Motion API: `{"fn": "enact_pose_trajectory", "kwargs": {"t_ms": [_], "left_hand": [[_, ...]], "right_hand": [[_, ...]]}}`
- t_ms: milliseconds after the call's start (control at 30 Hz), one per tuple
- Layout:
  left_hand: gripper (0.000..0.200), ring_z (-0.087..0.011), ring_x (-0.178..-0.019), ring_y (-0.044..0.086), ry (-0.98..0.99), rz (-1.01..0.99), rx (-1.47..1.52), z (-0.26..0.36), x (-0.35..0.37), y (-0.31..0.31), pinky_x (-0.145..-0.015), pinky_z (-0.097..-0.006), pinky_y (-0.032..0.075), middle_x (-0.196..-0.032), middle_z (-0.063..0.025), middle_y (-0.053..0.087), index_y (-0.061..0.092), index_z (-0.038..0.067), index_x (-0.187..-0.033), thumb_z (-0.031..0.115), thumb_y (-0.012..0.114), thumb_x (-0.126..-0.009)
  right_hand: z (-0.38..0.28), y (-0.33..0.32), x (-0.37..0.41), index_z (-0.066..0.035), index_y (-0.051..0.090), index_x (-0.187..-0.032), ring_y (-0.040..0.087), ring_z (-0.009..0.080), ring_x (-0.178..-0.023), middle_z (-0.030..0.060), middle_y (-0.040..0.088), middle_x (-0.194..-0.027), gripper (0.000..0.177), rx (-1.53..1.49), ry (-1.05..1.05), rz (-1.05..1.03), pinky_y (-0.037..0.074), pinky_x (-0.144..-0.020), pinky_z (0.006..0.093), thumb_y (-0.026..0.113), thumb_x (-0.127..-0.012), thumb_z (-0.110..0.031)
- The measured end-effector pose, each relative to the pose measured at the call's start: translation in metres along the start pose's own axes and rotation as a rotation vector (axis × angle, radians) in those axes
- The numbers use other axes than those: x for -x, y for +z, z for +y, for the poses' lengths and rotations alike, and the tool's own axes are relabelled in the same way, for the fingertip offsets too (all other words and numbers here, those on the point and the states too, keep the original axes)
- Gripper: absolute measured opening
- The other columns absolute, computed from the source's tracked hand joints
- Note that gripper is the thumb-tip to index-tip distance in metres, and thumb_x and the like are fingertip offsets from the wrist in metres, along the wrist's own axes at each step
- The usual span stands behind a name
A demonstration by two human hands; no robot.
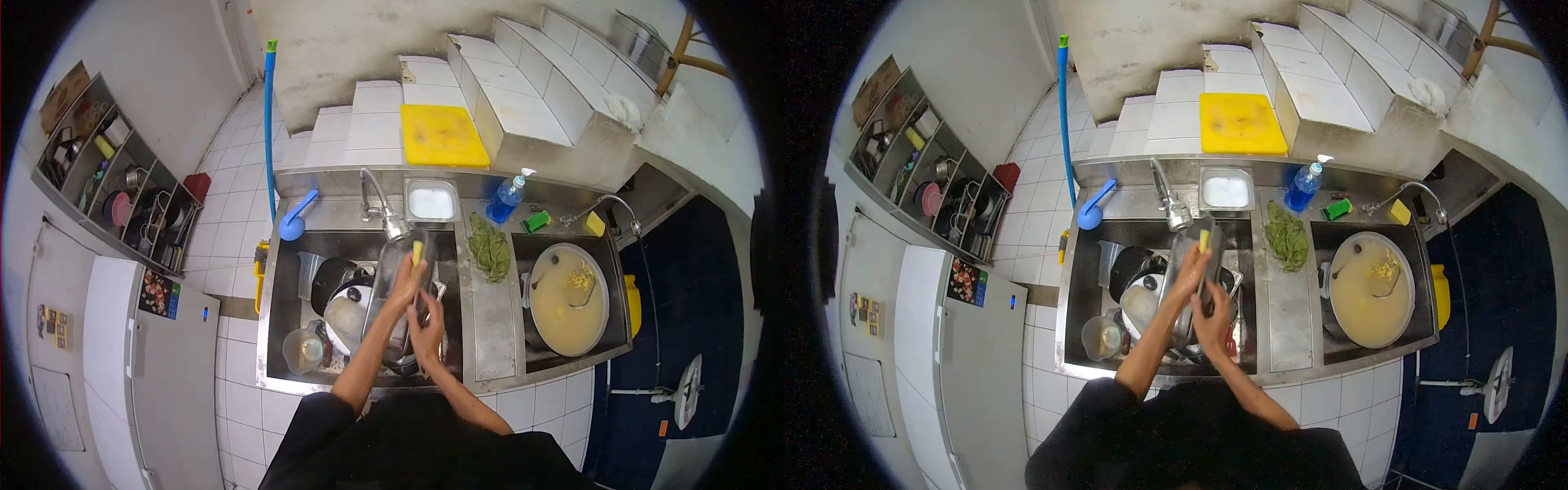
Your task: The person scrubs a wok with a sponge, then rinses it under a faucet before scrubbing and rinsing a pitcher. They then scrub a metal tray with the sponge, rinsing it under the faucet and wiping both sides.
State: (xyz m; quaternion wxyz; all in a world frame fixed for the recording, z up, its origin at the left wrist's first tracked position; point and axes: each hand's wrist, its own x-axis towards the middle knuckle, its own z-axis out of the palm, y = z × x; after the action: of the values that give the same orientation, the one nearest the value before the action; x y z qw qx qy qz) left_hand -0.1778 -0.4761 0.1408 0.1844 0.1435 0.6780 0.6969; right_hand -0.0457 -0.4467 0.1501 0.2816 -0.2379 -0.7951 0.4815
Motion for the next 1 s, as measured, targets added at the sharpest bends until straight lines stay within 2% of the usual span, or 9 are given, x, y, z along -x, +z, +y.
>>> {"fn": "enact_pose_trajectory", "kwargs": {"t_ms": [67,133,200,267,333,433,700,767,1000], "left_hand": [[0.048,-0.0206,-0.104,0.051,-0.065,0.023,0.001,0.008,-0.011,-0.01,-0.091,-0.0316,0.04,-0.113,-0.0133,0.056,0.047,0.0,-0.128,0.032,0.056,-0.094],[0.044,-0.0313,-0.101,0.057,0.333,0.175,-0.482,-0.008,-0.021,-0.022,-0.087,-0.0355,0.043,-0.109,-0.0224,0.06,0.049,-0.003,-0.121,0.032,0.055,-0.094],[0.046,-0.0388,-0.104,0.058,0.28,0.126,-0.448,0.034,-0.007,-0.032,-0.089,-0.0391,0.043,-0.109,-0.0287,0.059,0.051,-0.006,-0.119,0.032,0.055,-0.094],[0.045,-0.0294,-0.098,0.061,0.144,0.005,-0.421,0.055,-0.003,-0.045,-0.088,-0.0347,0.044,-0.104,-0.0232,0.064,0.056,-0.004,-0.117,0.033,0.056,-0.093],[0.04,-0.0126,-0.081,0.049,0.149,-0.123,-0.436,0.043,-0.013,-0.069,-0.077,-0.032,0.043,-0.085,-0.0062,0.06,0.059,-0.005,-0.102,0.035,0.051,-0.096],[0.051,-0.0123,-0.078,0.046,0.13,-0.209,-0.379,0.055,-0.014,-0.088,-0.074,-0.0309,0.041,-0.081,-0.0014,0.056,0.058,-0.007,-0.095,0.042,0.044,-0.098],[0.065,-0.0198,-0.069,0.055,-0.178,0.11,-0.595,-0.013,-0.053,-0.14,-0.067,-0.0367,0.044,-0.065,-0.015,0.058,0.06,-0.007,-0.084,0.055,0.044,-0.094],[0.045,-0.0293,-0.073,0.062,0.006,0.476,-0.709,-0.02,-0.039,-0.126,-0.067,-0.0387,0.046,-0.074,-0.0181,0.064,0.062,-0.004,-0.089,0.041,0.056,-0.091],[0.022,-0.037,-0.099,0.054,0.525,0.474,-0.633,-0.031,0.048,-0.022,-0.084,-0.0452,0.041,-0.104,-0.0156,0.06,0.065,0.008,-0.096,0.018,0.068,-0.076]], "right_hand": [[-0.017,-0.012,0.012,-0.004,0.055,-0.125,0.054,0.0287,-0.11,0.0164,0.054,-0.122,0.04,-0.033,-0.177,-0.119,0.042,-0.096,0.0361,0.063,-0.088,-0.016],[-0.016,-0.016,0.012,-0.006,0.048,-0.131,0.054,0.0264,-0.11,0.0151,0.052,-0.126,0.049,-0.125,-0.108,-0.214,0.042,-0.096,0.0351,0.065,-0.088,-0.019],[-0.014,-0.01,0.005,-0.006,0.038,-0.139,0.051,0.0301,-0.115,0.0191,0.05,-0.129,0.059,-0.431,0.115,-0.251,0.04,-0.098,0.0382,0.065,-0.089,-0.023],[0.005,0.001,-0.007,-0.004,0.029,-0.142,0.051,0.0286,-0.115,0.0179,0.05,-0.128,0.062,-0.406,0.16,-0.208,0.04,-0.098,0.0368,0.056,-0.094,-0.033],[0.048,0.018,-0.024,-0.003,0.028,-0.142,0.05,0.03,-0.115,0.0174,0.05,-0.129,0.062,-0.599,0.703,-0.17,0.039,-0.099,0.0385,0.044,-0.097,-0.043],[0.101,0.033,-0.035,-0.005,0.034,-0.141,0.053,0.0287,-0.111,0.0167,0.048,-0.131,0.065,-0.901,1.085,-0.465,0.042,-0.096,0.043,0.028,-0.097,-0.054],[0.078,0.044,-0.033,-0.003,0.063,-0.112,0.062,0.0232,-0.091,0.0106,0.066,-0.102,0.056,-0.903,1.139,-0.206,0.049,-0.083,0.037,0.041,-0.096,-0.052],[0.083,0.045,-0.04,0.0,0.062,-0.112,0.061,0.0224,-0.091,0.0114,0.066,-0.102,0.057,-0.696,1.037,-0.13,0.048,-0.083,0.036,0.042,-0.096,-0.051],[0.106,0.065,-0.072,0.01,0.062,-0.098,0.053,0.0257,-0.079,0.0137,0.062,-0.087,0.064,-0.468,0.926,0.317,0.042,-0.078,0.0381,0.041,-0.098,-0.05]]}}
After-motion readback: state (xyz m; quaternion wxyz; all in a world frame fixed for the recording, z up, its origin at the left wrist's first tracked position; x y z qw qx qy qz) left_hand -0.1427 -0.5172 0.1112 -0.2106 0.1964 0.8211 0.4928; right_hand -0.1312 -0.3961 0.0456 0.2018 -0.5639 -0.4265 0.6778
